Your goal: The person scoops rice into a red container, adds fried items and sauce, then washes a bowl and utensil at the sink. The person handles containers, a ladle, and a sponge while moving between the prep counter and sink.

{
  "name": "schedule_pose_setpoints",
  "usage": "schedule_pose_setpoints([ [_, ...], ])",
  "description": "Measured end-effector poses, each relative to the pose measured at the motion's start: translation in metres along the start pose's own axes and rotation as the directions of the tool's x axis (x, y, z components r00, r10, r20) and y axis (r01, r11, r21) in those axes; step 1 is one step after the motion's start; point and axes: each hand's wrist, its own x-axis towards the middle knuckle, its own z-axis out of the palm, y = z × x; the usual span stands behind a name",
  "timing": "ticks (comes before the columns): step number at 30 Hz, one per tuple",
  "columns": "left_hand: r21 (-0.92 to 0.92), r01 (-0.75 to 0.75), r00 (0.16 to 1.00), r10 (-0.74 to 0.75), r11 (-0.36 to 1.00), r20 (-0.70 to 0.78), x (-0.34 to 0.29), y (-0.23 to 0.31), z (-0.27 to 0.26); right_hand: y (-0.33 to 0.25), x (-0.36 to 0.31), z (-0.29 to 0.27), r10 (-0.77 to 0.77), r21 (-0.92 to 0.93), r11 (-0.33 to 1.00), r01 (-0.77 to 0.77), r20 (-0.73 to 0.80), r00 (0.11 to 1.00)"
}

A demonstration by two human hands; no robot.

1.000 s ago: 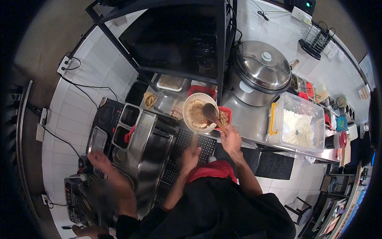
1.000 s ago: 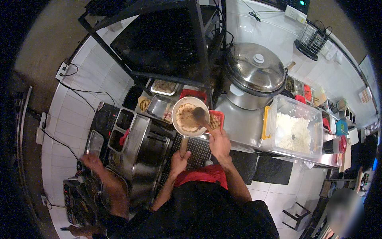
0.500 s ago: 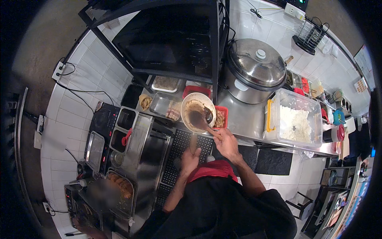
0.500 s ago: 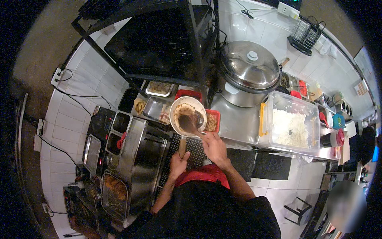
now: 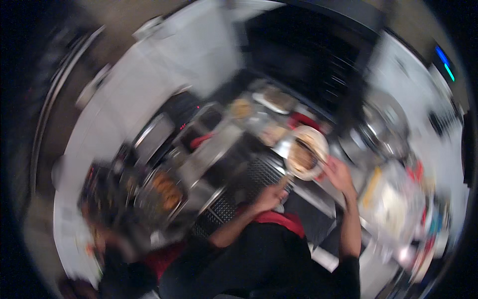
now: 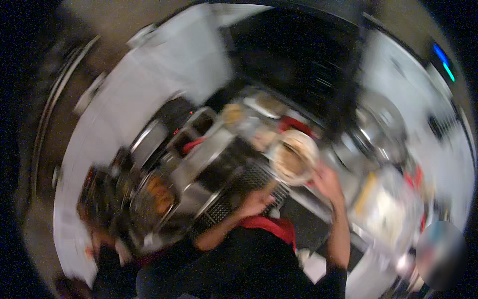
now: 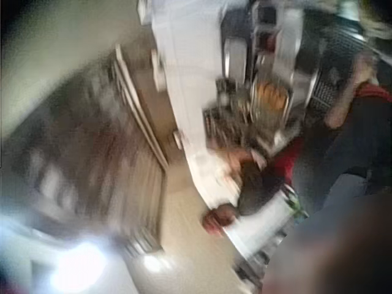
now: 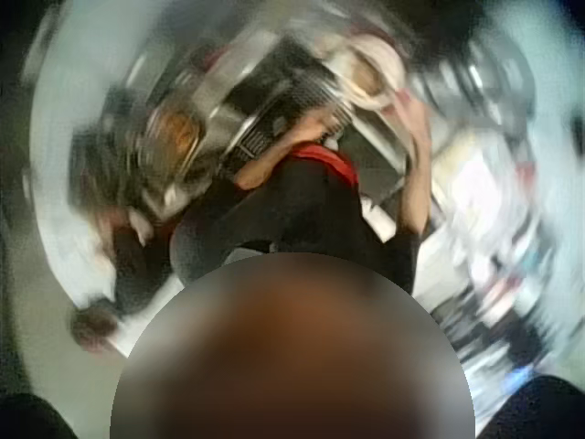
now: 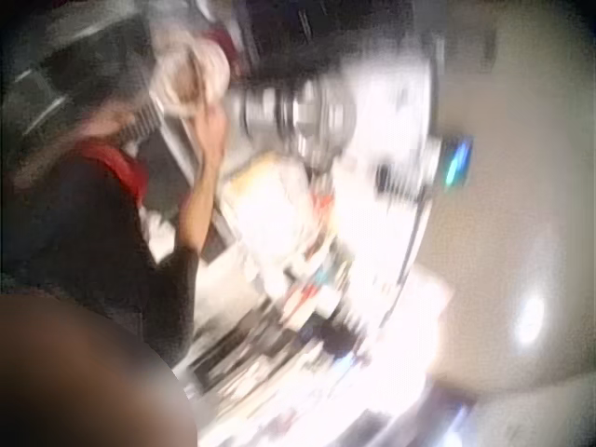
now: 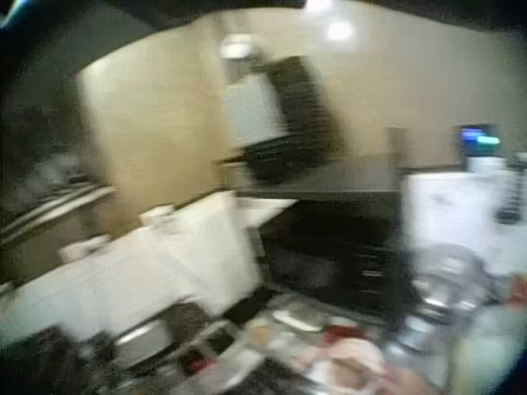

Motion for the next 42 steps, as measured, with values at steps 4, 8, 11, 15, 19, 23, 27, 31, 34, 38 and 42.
schedule_pose_setpoints([
  [4, -0.001, -0.033, 0.986, 0.032, 0.999, -0.164, 0.01, -0.024, 0.017, 0.007, 0.0, 0.005, -0.199, -0.112, 0.971, 0.21, 0.103, 0.975],
  [8, -0.041, 0.174, 0.977, -0.177, 0.984, -0.117, 0.007, -0.011, 0.009, 0.013, -0.004, -0.022, -0.121, -0.473, 0.865, 0.167, 0.127, 0.985],
  [11, -0.081, 0.33, 0.934, -0.338, 0.941, -0.113, 0.001, 0.007, -0.001, 0.015, 0.002, -0.037, -0.13, -0.552, 0.819, 0.157, 0.088, 0.988],
  [15, -0.021, 0.184, 0.971, -0.185, 0.983, -0.154, -0.001, 0.017, -0.002, 0.026, 0.016, -0.034, -0.164, -0.385, 0.905, 0.181, 0.076, 0.983],
  [19, -0.033, 0.268, 0.96, -0.27, 0.963, -0.074, 0.006, 0.01, 0.001, 0.037, 0.02, -0.031, -0.128, -0.368, 0.915, 0.164, 0.122, 0.984],
  [23, 0.035, 0.228, 0.966, -0.221, 0.973, -0.138, 0.008, 0.006, 0.007, 0.034, 0.007, -0.041, -0.193, -0.506, 0.837, 0.209, 0.084, 0.978],
  [27, 0.031, 0.252, 0.959, -0.245, 0.967, -0.142, 0.011, -0.003, 0.013, 0.023, -0.006, -0.035, -0.087, -0.581, 0.809, 0.089, 0.03, 0.996],
  [31, 0.014, 0.016, 1.0, -0.016, 1.0, 0.022, 0.019, -0.019, 0.013, 0.016, -0.021, -0.013, -0.12, -0.447, 0.888, 0.11, 0.006, 0.993],
  [34, 0.122, 0.247, 0.898, -0.274, 0.961, 0.344, 0.018, -0.018, 0.004, 0.011, -0.04, -0.003, 0.018, -0.635, 0.763, -0.118, -0.162, 0.987],
  [38, 0.169, 0.062, 0.996, -0.049, 0.984, -0.076, 0.001, 0.016, -0.004, 0.014, -0.063, 0.005, 0.076, -0.469, 0.859, -0.203, -0.275, 0.959],
  [42, -0.117, 0.297, 0.954, -0.29, 0.948, 0.079, 0.003, 0.047, -0.019, 0.021, -0.074, 0.029, 0.062, -0.233, 0.961, -0.149, -0.342, 0.938],
])
